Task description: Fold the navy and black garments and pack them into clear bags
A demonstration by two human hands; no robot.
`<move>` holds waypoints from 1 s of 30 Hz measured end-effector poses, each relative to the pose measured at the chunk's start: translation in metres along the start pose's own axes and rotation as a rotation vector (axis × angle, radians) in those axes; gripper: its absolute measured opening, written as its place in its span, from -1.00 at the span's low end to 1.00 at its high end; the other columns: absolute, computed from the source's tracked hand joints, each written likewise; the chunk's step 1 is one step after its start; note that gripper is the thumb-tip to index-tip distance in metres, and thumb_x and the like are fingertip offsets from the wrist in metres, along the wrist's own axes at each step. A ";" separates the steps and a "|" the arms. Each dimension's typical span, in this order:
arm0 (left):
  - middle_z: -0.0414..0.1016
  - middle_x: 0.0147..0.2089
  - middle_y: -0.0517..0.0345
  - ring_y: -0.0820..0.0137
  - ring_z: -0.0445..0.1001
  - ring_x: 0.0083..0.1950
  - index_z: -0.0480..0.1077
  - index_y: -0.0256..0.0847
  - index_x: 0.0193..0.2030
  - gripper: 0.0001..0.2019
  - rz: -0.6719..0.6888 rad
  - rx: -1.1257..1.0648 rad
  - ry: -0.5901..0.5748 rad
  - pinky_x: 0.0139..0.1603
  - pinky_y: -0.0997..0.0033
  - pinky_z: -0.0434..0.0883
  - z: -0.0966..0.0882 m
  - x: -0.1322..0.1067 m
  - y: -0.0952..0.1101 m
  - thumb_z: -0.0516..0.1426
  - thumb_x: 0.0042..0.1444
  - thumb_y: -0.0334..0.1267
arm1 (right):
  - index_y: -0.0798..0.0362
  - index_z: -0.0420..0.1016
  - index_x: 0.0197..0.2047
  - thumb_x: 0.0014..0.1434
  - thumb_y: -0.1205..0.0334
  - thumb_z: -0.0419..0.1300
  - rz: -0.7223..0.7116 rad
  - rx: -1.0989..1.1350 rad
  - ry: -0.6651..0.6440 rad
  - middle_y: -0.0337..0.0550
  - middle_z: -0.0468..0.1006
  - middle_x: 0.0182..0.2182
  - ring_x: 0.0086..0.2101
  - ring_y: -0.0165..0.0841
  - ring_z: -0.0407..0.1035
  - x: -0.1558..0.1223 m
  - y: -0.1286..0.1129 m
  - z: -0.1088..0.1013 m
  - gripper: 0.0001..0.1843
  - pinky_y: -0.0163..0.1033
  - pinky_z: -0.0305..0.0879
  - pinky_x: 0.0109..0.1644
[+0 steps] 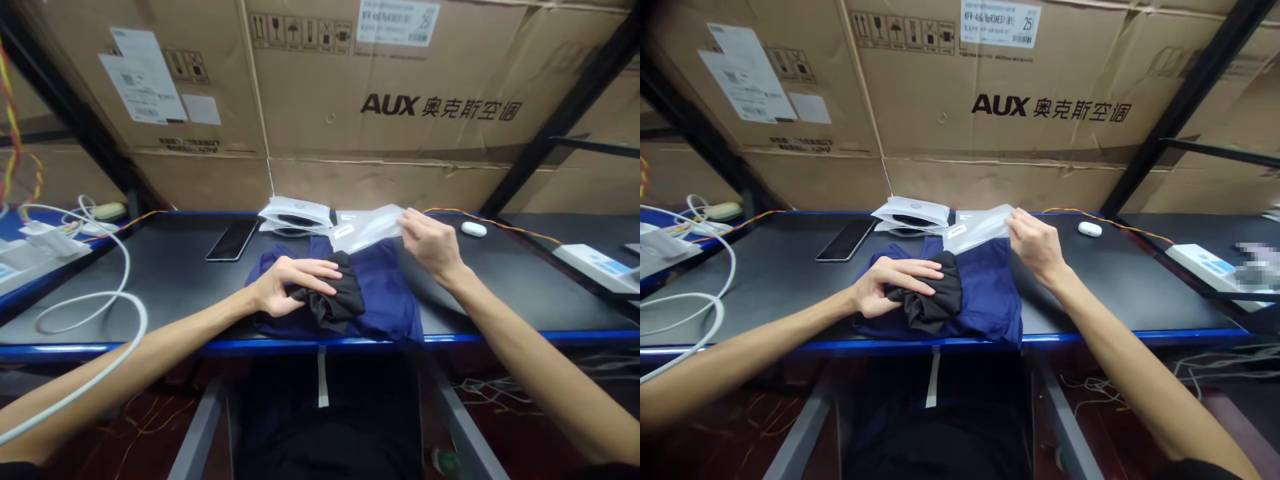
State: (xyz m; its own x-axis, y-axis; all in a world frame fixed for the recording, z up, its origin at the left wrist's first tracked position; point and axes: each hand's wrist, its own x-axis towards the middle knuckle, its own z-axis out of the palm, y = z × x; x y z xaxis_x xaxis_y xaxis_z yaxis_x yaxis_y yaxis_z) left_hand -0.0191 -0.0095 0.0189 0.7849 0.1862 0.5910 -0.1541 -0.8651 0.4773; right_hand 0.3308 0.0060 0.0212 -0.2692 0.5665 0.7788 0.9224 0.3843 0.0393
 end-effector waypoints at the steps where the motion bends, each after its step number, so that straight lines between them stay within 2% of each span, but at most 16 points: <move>1: 0.55 0.20 0.00 0.07 0.47 0.30 0.60 -0.12 0.08 -0.52 0.001 -0.006 -0.007 0.31 0.04 0.44 0.001 0.000 0.001 0.15 0.01 -0.46 | 0.01 0.66 -0.09 0.29 0.37 0.09 0.019 0.002 -0.014 -0.04 0.68 0.00 0.06 -0.10 0.54 0.001 0.005 0.001 -0.69 -0.04 0.49 0.14; 5: 0.55 0.21 -0.02 0.10 0.44 0.32 0.59 -0.15 0.08 -0.44 -0.018 0.025 -0.040 0.32 0.05 0.43 0.002 -0.001 0.001 0.09 -0.07 -0.53 | -0.01 0.66 -0.10 0.23 0.38 0.09 0.110 0.012 -0.122 -0.12 0.70 -0.04 -0.05 -0.12 0.60 0.005 0.024 0.012 -0.67 -0.06 0.52 0.03; 8: 0.52 0.24 -0.02 0.10 0.42 0.34 0.59 -0.15 0.08 -0.40 -0.042 0.059 -0.068 0.34 0.03 0.41 0.001 0.000 -0.001 0.06 -0.12 -0.54 | 0.02 0.66 -0.06 0.21 0.39 0.06 0.137 0.039 -0.180 -0.11 0.69 -0.01 -0.06 -0.12 0.60 0.010 0.032 0.023 -0.63 -0.06 0.48 0.09; 14: 0.44 0.32 0.03 0.09 0.35 0.39 0.53 -0.12 0.15 -0.33 -0.110 0.108 -0.166 0.40 -0.04 0.33 -0.005 0.001 0.002 0.04 -0.18 -0.47 | 0.10 0.64 0.04 0.23 0.38 0.03 0.235 0.017 -0.495 0.01 0.67 0.00 0.01 -0.10 0.57 0.017 0.038 0.041 -0.57 -0.07 0.41 0.17; 17: 0.37 0.38 0.04 0.08 0.29 0.43 0.43 -0.12 0.26 -0.23 -0.142 0.128 -0.244 0.44 -0.06 0.26 -0.007 0.002 0.007 0.04 -0.21 -0.44 | 0.11 0.65 0.02 0.26 0.34 0.01 0.261 0.022 -0.560 0.03 0.70 -0.06 -0.02 -0.09 0.58 0.016 0.040 0.043 -0.57 -0.05 0.42 0.14; 20: 0.35 0.40 0.04 0.11 0.29 0.43 0.37 -0.13 0.32 -0.21 -0.170 0.173 -0.260 0.45 0.00 0.26 -0.007 0.003 0.009 0.06 -0.17 -0.48 | 0.10 0.60 0.13 0.30 0.28 -0.02 0.274 0.036 -0.566 0.02 0.66 0.02 0.03 -0.09 0.55 0.014 0.039 0.036 -0.53 -0.05 0.41 0.16; 23: 0.41 0.35 0.04 0.20 0.37 0.38 0.39 -0.13 0.30 -0.28 -0.169 0.246 -0.219 0.41 0.15 0.34 -0.005 0.001 0.007 0.08 -0.08 -0.53 | 0.11 0.56 0.18 0.33 0.19 -0.01 0.247 0.161 -0.474 0.01 0.61 0.11 0.09 -0.09 0.51 0.013 0.031 0.018 -0.52 -0.03 0.38 0.22; 26: 0.51 0.26 0.03 0.27 0.50 0.27 0.42 -0.16 0.26 -0.41 -0.171 0.355 -0.115 0.31 0.29 0.43 -0.005 0.000 0.004 0.13 0.03 -0.48 | 0.02 0.61 0.11 0.32 0.08 0.07 0.108 0.350 -0.479 -0.08 0.64 0.08 0.10 -0.11 0.50 0.005 0.018 -0.003 -0.57 -0.03 0.36 0.26; 30: 0.62 0.09 0.00 0.22 0.64 0.02 0.45 -0.18 0.24 -0.52 -0.335 0.682 0.050 0.06 0.27 0.55 -0.001 0.012 0.005 0.20 0.15 -0.29 | -0.05 0.56 0.19 0.33 -0.03 0.13 -0.057 0.435 -0.585 -0.09 0.52 0.22 0.27 -0.10 0.33 -0.017 0.003 -0.022 -0.53 0.04 0.20 0.40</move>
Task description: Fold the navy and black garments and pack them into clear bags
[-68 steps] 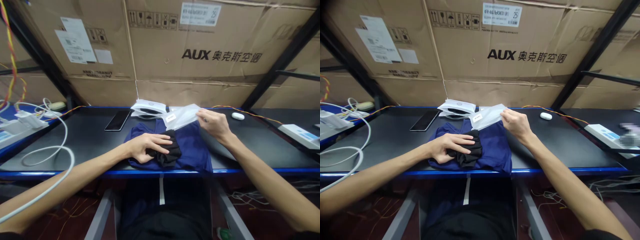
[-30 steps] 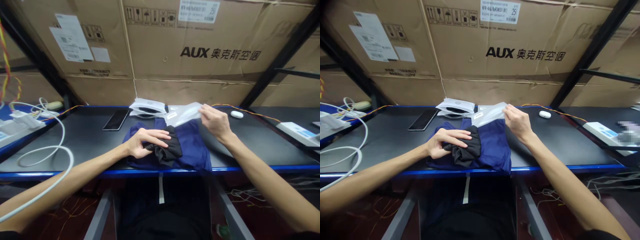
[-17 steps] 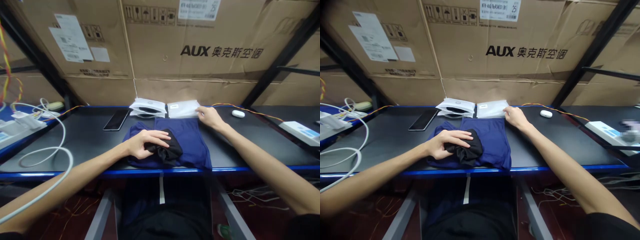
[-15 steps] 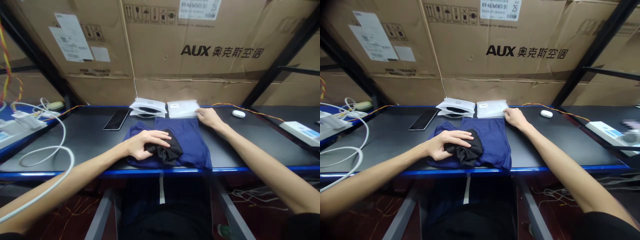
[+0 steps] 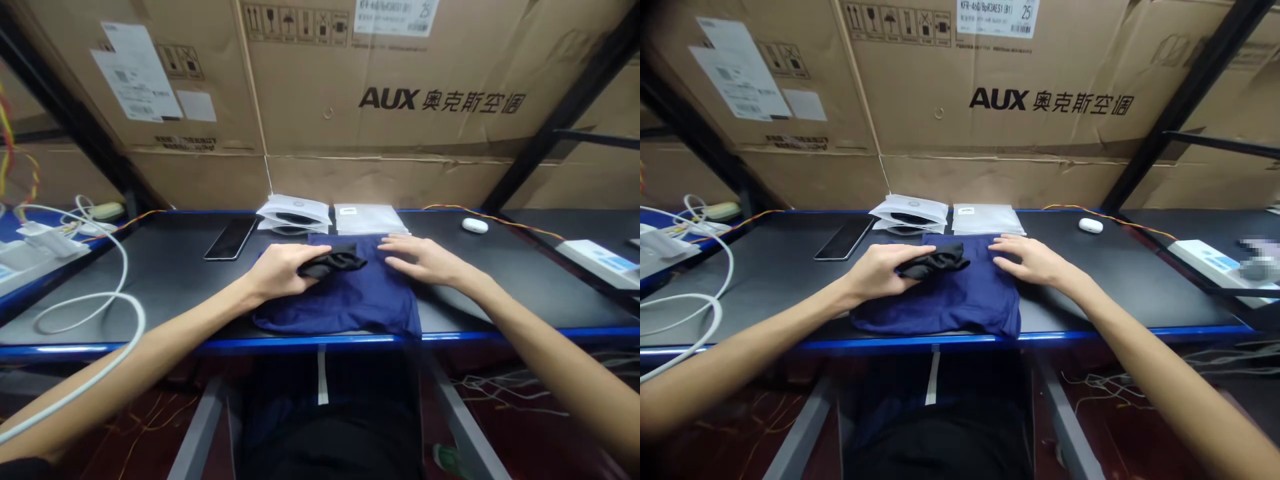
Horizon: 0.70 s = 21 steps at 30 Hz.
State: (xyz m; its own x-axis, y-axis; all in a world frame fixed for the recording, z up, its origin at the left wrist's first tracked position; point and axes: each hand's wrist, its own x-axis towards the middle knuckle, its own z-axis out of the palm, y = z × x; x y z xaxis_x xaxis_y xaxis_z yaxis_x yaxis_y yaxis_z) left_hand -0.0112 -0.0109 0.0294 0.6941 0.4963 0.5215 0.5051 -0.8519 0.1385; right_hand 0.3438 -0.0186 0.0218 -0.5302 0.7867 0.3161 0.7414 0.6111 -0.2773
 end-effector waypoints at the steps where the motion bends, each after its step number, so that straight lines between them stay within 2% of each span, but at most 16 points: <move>1: 0.63 0.07 -0.02 0.19 0.65 -0.01 0.44 -0.19 0.25 -0.52 -0.040 0.094 0.002 0.00 0.25 0.56 0.002 0.004 0.005 0.20 0.17 -0.26 | -0.06 0.55 0.21 0.32 -0.04 0.14 -0.006 0.002 -0.032 -0.09 0.49 0.25 0.29 -0.09 0.29 -0.006 -0.003 0.003 -0.52 0.06 0.18 0.42; 3: 0.63 0.06 -0.05 0.15 0.64 -0.03 0.39 -0.20 0.30 -0.49 -0.053 0.245 -0.069 -0.07 0.24 0.55 0.007 0.014 0.016 0.20 0.21 -0.22 | -0.07 0.51 0.26 0.32 -0.05 0.15 0.008 0.011 -0.078 -0.08 0.43 0.30 0.33 -0.07 0.21 -0.014 -0.005 0.009 -0.49 0.11 0.13 0.44; 7: 0.58 0.12 -0.08 0.12 0.58 0.04 0.30 -0.19 0.36 -0.44 0.092 0.355 -0.326 -0.12 0.27 0.51 0.014 0.026 0.036 0.18 0.23 -0.15 | -0.05 0.42 0.34 0.37 -0.10 0.08 0.050 0.038 -0.137 -0.06 0.30 0.37 0.39 -0.06 0.08 -0.021 -0.004 0.015 -0.43 0.17 0.05 0.46; 10: 0.49 0.24 -0.12 0.07 0.53 0.11 0.20 -0.16 0.43 -0.33 0.147 0.288 -0.428 -0.07 0.23 0.51 0.003 0.028 0.036 0.17 0.19 -0.10 | -0.08 0.39 0.36 0.38 -0.12 0.06 0.057 0.076 -0.157 -0.09 0.28 0.38 0.40 -0.08 0.04 -0.023 -0.003 0.010 -0.42 0.19 0.03 0.46; 13: 0.31 0.41 -0.07 0.08 0.42 0.29 0.08 -0.10 0.50 -0.22 0.189 0.103 -0.515 0.16 0.18 0.46 -0.016 0.029 0.023 0.17 0.12 -0.25 | -0.13 0.37 0.36 0.38 -0.09 0.07 0.070 0.112 -0.146 -0.16 0.28 0.38 0.40 -0.10 0.06 -0.024 -0.001 0.003 -0.45 0.20 0.04 0.46; 15: 0.23 0.46 -0.05 0.07 0.31 0.39 0.13 -0.08 0.48 -0.19 0.211 0.041 -0.515 0.34 0.10 0.34 -0.023 0.030 0.013 0.15 0.04 -0.40 | -0.17 0.38 0.35 0.38 -0.08 0.09 0.079 0.116 -0.140 -0.20 0.30 0.37 0.39 -0.11 0.07 -0.025 0.001 0.001 -0.46 0.18 0.06 0.46; 17: 0.24 0.46 -0.03 0.05 0.24 0.44 0.23 -0.08 0.44 -0.20 0.241 0.005 -0.483 0.42 0.03 0.24 -0.023 0.033 0.003 0.14 -0.02 -0.49 | -0.18 0.40 0.34 0.37 -0.09 0.09 0.084 0.103 -0.148 -0.22 0.31 0.37 0.39 -0.12 0.08 -0.025 0.003 0.001 -0.47 0.15 0.07 0.46; 19: 0.32 0.41 -0.01 0.09 0.30 0.40 0.29 -0.08 0.39 -0.24 0.270 -0.036 -0.466 0.39 0.08 0.28 -0.016 0.037 -0.004 0.13 -0.01 -0.53 | -0.17 0.41 0.34 0.37 -0.09 0.09 0.089 0.088 -0.158 -0.22 0.31 0.37 0.39 -0.12 0.08 -0.025 0.003 0.002 -0.47 0.14 0.07 0.46; 21: 0.42 0.34 0.01 0.17 0.42 0.31 0.33 -0.09 0.36 -0.29 0.278 -0.051 -0.475 0.29 0.22 0.37 -0.009 0.040 -0.010 0.13 0.02 -0.54 | -0.17 0.41 0.33 0.37 -0.08 0.10 0.089 0.086 -0.161 -0.20 0.30 0.37 0.39 -0.10 0.09 -0.025 0.002 0.003 -0.47 0.17 0.06 0.46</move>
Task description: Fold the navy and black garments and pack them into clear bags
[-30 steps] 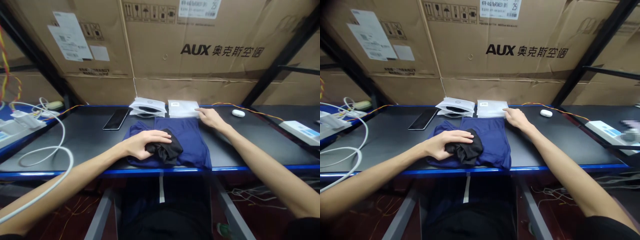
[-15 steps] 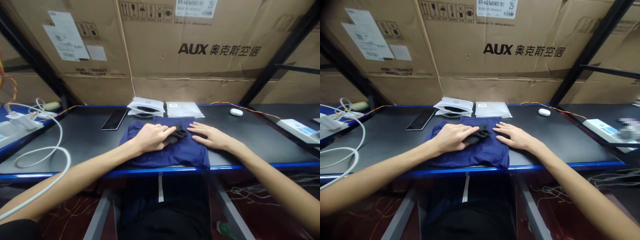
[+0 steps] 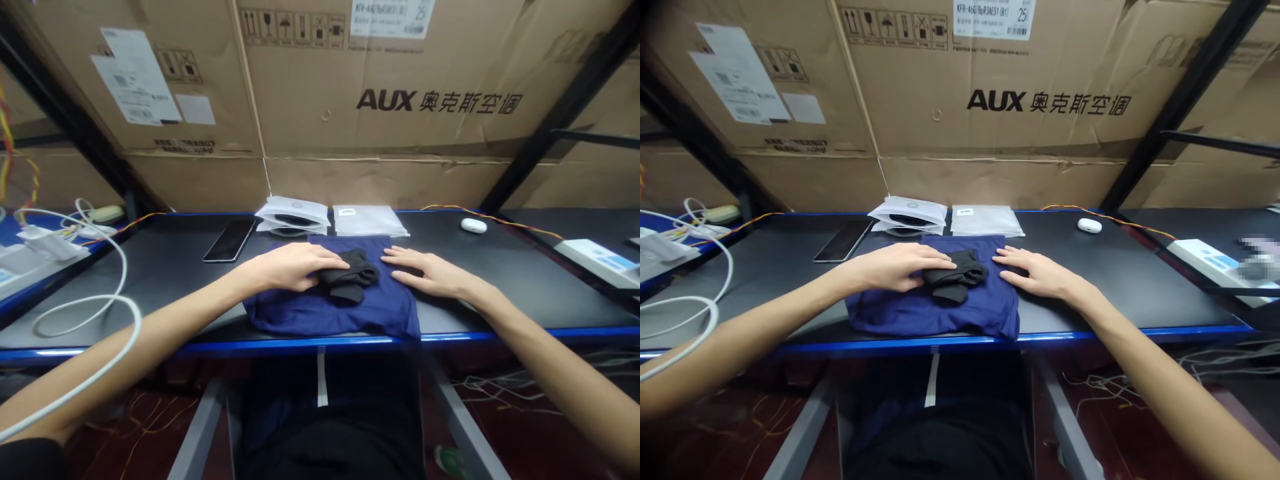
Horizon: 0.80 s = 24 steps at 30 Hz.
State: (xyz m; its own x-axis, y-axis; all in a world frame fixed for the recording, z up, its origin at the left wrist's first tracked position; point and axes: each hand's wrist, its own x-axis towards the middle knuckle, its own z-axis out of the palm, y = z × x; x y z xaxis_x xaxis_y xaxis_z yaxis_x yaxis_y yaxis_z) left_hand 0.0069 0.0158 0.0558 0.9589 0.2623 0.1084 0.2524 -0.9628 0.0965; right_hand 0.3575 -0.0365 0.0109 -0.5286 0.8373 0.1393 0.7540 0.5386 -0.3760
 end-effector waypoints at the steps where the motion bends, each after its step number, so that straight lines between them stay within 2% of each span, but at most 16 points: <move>1: 0.47 0.29 0.03 0.21 0.47 0.25 0.35 -0.09 0.33 -0.33 -0.008 0.009 -0.008 0.24 0.28 0.41 0.002 0.002 -0.003 0.12 0.04 -0.54 | -0.17 0.41 0.34 0.37 -0.07 0.10 -0.002 0.001 -0.003 -0.20 0.29 0.38 0.39 -0.10 0.08 0.000 0.000 0.000 -0.47 0.18 0.05 0.46; 5: 0.60 0.08 0.02 0.21 0.58 0.06 0.45 -0.16 0.19 -0.50 -0.086 0.078 0.008 0.04 0.35 0.46 0.002 0.011 -0.004 0.18 0.07 -0.45 | -0.15 0.37 0.37 0.39 -0.09 0.05 0.001 -0.010 -0.031 -0.18 0.24 0.40 0.40 -0.10 0.05 0.000 -0.001 0.001 -0.45 0.20 0.00 0.47; 9: 0.62 -0.16 0.02 0.20 0.61 -0.14 0.49 -0.27 -0.11 -0.80 -0.278 0.098 0.190 -0.12 0.35 0.45 -0.004 0.031 0.018 0.18 0.13 -0.29 | -0.13 0.38 0.36 0.40 -0.08 0.02 0.003 0.009 0.017 -0.20 0.30 0.37 0.37 -0.14 0.12 0.000 0.001 0.002 -0.45 0.12 0.08 0.45; 10: 0.61 -0.17 0.01 0.19 0.60 -0.14 0.47 -0.27 -0.12 -0.82 -0.335 0.110 0.239 -0.13 0.33 0.45 -0.004 0.038 0.026 0.14 0.17 -0.27 | -0.12 0.40 0.35 0.40 -0.07 0.01 0.004 0.021 0.044 -0.21 0.33 0.36 0.36 -0.14 0.16 -0.001 0.003 0.003 -0.46 0.09 0.10 0.45; 13: 0.60 -0.12 -0.08 0.12 0.60 -0.16 0.40 -0.27 -0.07 -0.77 -0.429 0.136 0.288 -0.18 0.27 0.46 0.001 0.061 0.048 0.13 0.17 -0.22 | -0.07 0.45 0.31 0.40 -0.02 -0.01 0.006 0.049 0.115 -0.20 0.42 0.30 0.29 -0.14 0.30 -0.001 0.007 0.002 -0.48 0.05 0.17 0.43; 17: 0.60 -0.11 -0.13 0.08 0.62 -0.16 0.37 -0.27 -0.02 -0.73 -0.452 0.138 0.125 -0.18 0.23 0.49 0.019 0.080 0.062 0.12 0.18 -0.22 | -0.06 0.51 0.25 0.41 0.00 -0.02 0.033 0.069 0.169 -0.21 0.50 0.23 0.23 -0.12 0.37 -0.002 0.007 0.001 -0.50 0.05 0.22 0.39; 20: 0.60 -0.09 -0.14 0.08 0.62 -0.15 0.37 -0.26 0.00 -0.68 -0.475 0.107 0.056 -0.20 0.23 0.49 0.027 0.079 0.060 0.12 0.21 -0.10 | -0.08 0.55 0.21 0.42 -0.04 -0.04 0.062 0.089 0.178 -0.23 0.54 0.20 0.20 -0.07 0.42 -0.003 -0.002 0.000 -0.51 0.08 0.27 0.36; 23: 0.62 -0.15 -0.05 0.09 0.63 -0.19 0.35 -0.20 0.08 -0.53 -0.469 0.025 0.108 -0.24 0.26 0.48 0.025 0.071 0.055 0.08 0.25 0.15 | -0.12 0.58 0.16 0.44 -0.07 -0.08 0.077 0.098 0.153 -0.28 0.61 0.12 0.16 -0.04 0.45 -0.001 -0.015 0.000 -0.50 0.07 0.31 0.33; 24: 0.62 -0.18 -0.01 0.10 0.63 -0.21 0.36 -0.16 0.09 -0.52 -0.462 0.010 0.126 -0.25 0.27 0.47 0.023 0.068 0.054 0.07 0.26 0.17 | -0.12 0.59 0.16 0.44 -0.07 -0.09 0.077 0.093 0.147 -0.29 0.62 0.10 0.16 -0.05 0.45 0.000 -0.019 0.001 -0.50 0.06 0.32 0.32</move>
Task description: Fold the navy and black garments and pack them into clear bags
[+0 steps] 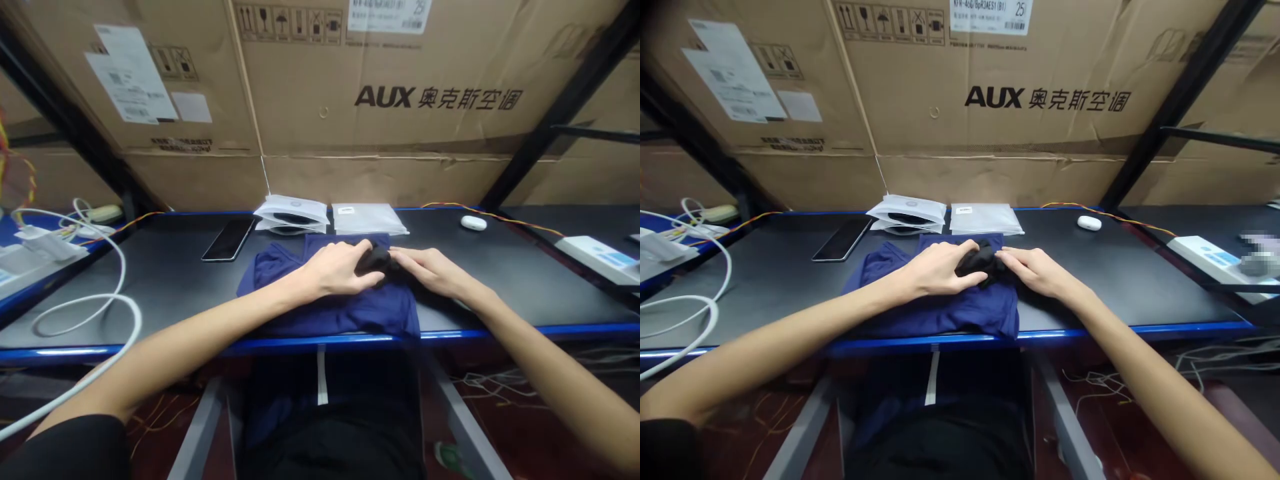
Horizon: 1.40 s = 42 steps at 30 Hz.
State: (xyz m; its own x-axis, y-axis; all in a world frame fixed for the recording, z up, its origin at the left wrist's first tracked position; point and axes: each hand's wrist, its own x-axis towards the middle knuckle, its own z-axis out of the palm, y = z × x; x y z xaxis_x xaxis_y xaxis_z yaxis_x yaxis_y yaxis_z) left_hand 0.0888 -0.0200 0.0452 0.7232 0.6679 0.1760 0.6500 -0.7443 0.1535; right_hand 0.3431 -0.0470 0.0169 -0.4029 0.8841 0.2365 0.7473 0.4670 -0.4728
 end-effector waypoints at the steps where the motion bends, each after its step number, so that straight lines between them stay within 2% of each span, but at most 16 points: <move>1: 0.63 -0.20 0.03 0.12 0.63 -0.22 0.36 -0.13 0.09 -0.55 0.010 -0.008 0.015 -0.25 0.29 0.46 -0.001 -0.001 -0.002 0.06 0.28 0.15 | -0.12 0.58 0.16 0.44 -0.08 -0.09 -0.005 -0.010 -0.001 -0.29 0.62 0.10 0.17 -0.05 0.45 0.001 -0.003 0.001 -0.50 0.06 0.32 0.32; 5: 0.62 -0.28 0.07 0.15 0.61 -0.27 0.42 -0.12 0.00 -0.73 0.012 -0.020 0.079 -0.30 0.30 0.42 -0.001 -0.003 -0.006 0.06 0.30 -0.06 | -0.08 0.52 0.22 0.42 -0.06 -0.03 -0.060 -0.086 -0.004 -0.17 0.51 0.23 0.27 -0.07 0.32 0.003 -0.005 0.011 -0.51 0.10 0.22 0.39; 9: 0.59 -0.35 0.11 0.26 0.55 -0.37 0.42 -0.17 -0.12 -0.80 -0.034 -0.163 0.183 -0.34 0.36 0.38 -0.003 -0.005 -0.012 0.11 0.22 -0.13 | -0.05 0.48 0.27 0.36 -0.03 0.07 -0.086 -0.176 -0.006 -0.07 0.42 0.30 0.34 -0.07 0.20 0.002 0.002 0.020 -0.50 0.14 0.17 0.42; 12: 0.57 -0.38 0.15 0.33 0.52 -0.39 0.41 -0.18 -0.27 -0.85 -0.083 -0.238 0.265 -0.35 0.39 0.36 -0.015 -0.013 -0.021 0.15 0.16 -0.15 | -0.05 0.47 0.28 0.36 -0.02 0.07 -0.084 -0.205 -0.012 -0.06 0.40 0.31 0.34 -0.07 0.19 0.002 0.005 0.021 -0.49 0.14 0.18 0.41; 15: 0.53 -0.45 0.18 0.35 0.49 -0.42 0.37 -0.17 -0.43 -0.80 -0.204 -0.169 0.315 -0.39 0.41 0.31 -0.027 -0.028 -0.033 0.17 0.12 -0.13 | -0.03 0.48 0.27 0.38 0.00 0.04 -0.095 -0.215 -0.029 -0.04 0.41 0.30 0.35 -0.08 0.18 0.002 0.005 0.019 -0.50 0.15 0.17 0.42; 18: 0.49 -0.51 0.18 0.32 0.47 -0.45 0.34 -0.16 -0.52 -0.70 -0.342 -0.029 0.276 -0.41 0.39 0.28 -0.031 -0.047 -0.046 0.19 0.11 -0.04 | 0.00 0.47 0.28 0.38 0.00 0.03 -0.098 -0.214 -0.041 -0.01 0.39 0.31 0.35 -0.09 0.18 0.002 0.005 0.018 -0.48 0.14 0.16 0.42; 20: 0.50 -0.50 0.17 0.28 0.49 -0.44 0.39 -0.15 -0.46 -0.69 -0.379 0.054 0.199 -0.41 0.37 0.30 -0.027 -0.058 -0.054 0.20 0.12 0.02 | 0.04 0.46 0.29 0.38 -0.02 0.04 -0.096 -0.209 -0.047 0.03 0.38 0.31 0.35 -0.08 0.17 0.002 0.005 0.018 -0.46 0.14 0.16 0.43; 22: 0.59 -0.29 0.10 0.19 0.56 -0.30 0.45 -0.14 -0.20 -0.72 -0.345 0.109 0.173 -0.37 0.34 0.37 -0.020 -0.067 -0.060 0.21 0.12 0.02 | 0.06 0.47 0.29 0.38 -0.04 0.05 -0.094 -0.201 -0.043 0.05 0.39 0.31 0.35 -0.06 0.17 0.002 0.005 0.018 -0.45 0.16 0.15 0.42; 23: 0.60 -0.12 0.04 0.14 0.58 -0.16 0.43 -0.14 -0.03 -0.66 -0.299 0.125 0.186 -0.32 0.32 0.43 -0.018 -0.070 -0.062 0.21 0.13 0.00 | 0.05 0.47 0.29 0.38 -0.05 0.05 -0.093 -0.195 -0.041 0.05 0.39 0.30 0.35 -0.05 0.18 0.002 0.005 0.018 -0.45 0.17 0.15 0.42; 25: 0.44 0.23 -0.06 0.08 0.48 0.16 0.32 -0.15 0.20 -0.55 -0.144 0.139 0.228 -0.09 0.23 0.51 -0.014 -0.073 -0.062 0.18 0.18 -0.12 | 0.03 0.47 0.29 0.37 -0.05 0.05 -0.088 -0.189 -0.041 0.04 0.39 0.31 0.35 -0.05 0.17 0.002 0.005 0.018 -0.45 0.19 0.15 0.42; 27: 0.32 0.34 -0.08 0.09 0.35 0.32 0.34 -0.17 0.22 -0.58 0.031 0.142 0.225 0.17 0.15 0.45 -0.014 -0.074 -0.060 0.13 0.20 -0.27 | 0.04 0.46 0.29 0.38 -0.06 0.04 -0.080 -0.192 -0.051 0.04 0.38 0.31 0.35 -0.05 0.16 0.002 0.004 0.017 -0.44 0.18 0.15 0.42; 28: 0.33 0.33 -0.08 0.10 0.35 0.31 0.37 -0.18 0.19 -0.60 0.093 0.137 0.202 0.23 0.12 0.41 -0.015 -0.074 -0.057 0.11 0.20 -0.32 | 0.05 0.46 0.30 0.38 -0.06 0.04 -0.076 -0.197 -0.057 0.05 0.37 0.32 0.36 -0.05 0.16 0.002 0.003 0.017 -0.43 0.17 0.15 0.42; 30: 0.40 0.26 -0.06 0.11 0.42 0.23 0.43 -0.18 0.14 -0.63 0.146 0.113 0.137 0.23 0.11 0.41 -0.016 -0.074 -0.052 0.12 0.18 -0.33 | 0.06 0.45 0.30 0.38 -0.06 0.04 -0.074 -0.207 -0.064 0.05 0.37 0.32 0.36 -0.05 0.16 0.003 0.002 0.016 -0.42 0.16 0.14 0.43; 34: 0.49 0.16 -0.01 0.14 0.51 0.09 0.47 -0.17 0.12 -0.64 0.116 0.060 0.078 0.13 0.15 0.46 -0.015 -0.074 -0.049 0.18 0.18 -0.22 | 0.07 0.45 0.31 0.38 -0.06 0.03 -0.073 -0.222 -0.078 0.05 0.37 0.32 0.36 -0.07 0.15 0.003 0.002 0.016 -0.42 0.13 0.14 0.44; 38: 0.59 0.00 0.12 0.26 0.57 -0.02 0.54 -0.13 -0.04 -0.81 0.061 -0.033 0.173 0.00 0.31 0.47 -0.012 -0.073 -0.055 0.16 0.27 -0.21 | 0.10 0.45 0.31 0.39 -0.06 0.02 -0.081 -0.215 -0.073 0.07 0.37 0.32 0.36 -0.06 0.15 0.003 0.005 0.017 -0.41 0.11 0.12 0.44; 42: 0.62 -0.20 0.18 0.38 0.57 -0.24 0.53 -0.15 -0.16 -0.82 -0.055 -0.195 0.362 -0.18 0.44 0.44 -0.020 -0.074 -0.062 0.16 0.29 -0.12 | 0.09 0.44 0.32 0.39 -0.06 0.01 -0.090 -0.218 -0.078 0.04 0.38 0.32 0.36 -0.08 0.16 0.003 0.006 0.017 -0.41 0.10 0.12 0.45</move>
State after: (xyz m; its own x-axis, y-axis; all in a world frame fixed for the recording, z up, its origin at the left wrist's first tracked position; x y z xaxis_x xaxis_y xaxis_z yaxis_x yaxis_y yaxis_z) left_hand -0.0099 -0.0233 0.0422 0.5372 0.6883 0.4876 0.6042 -0.7173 0.3470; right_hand 0.3377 -0.0418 0.0003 -0.5063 0.8392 0.1987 0.7995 0.5431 -0.2566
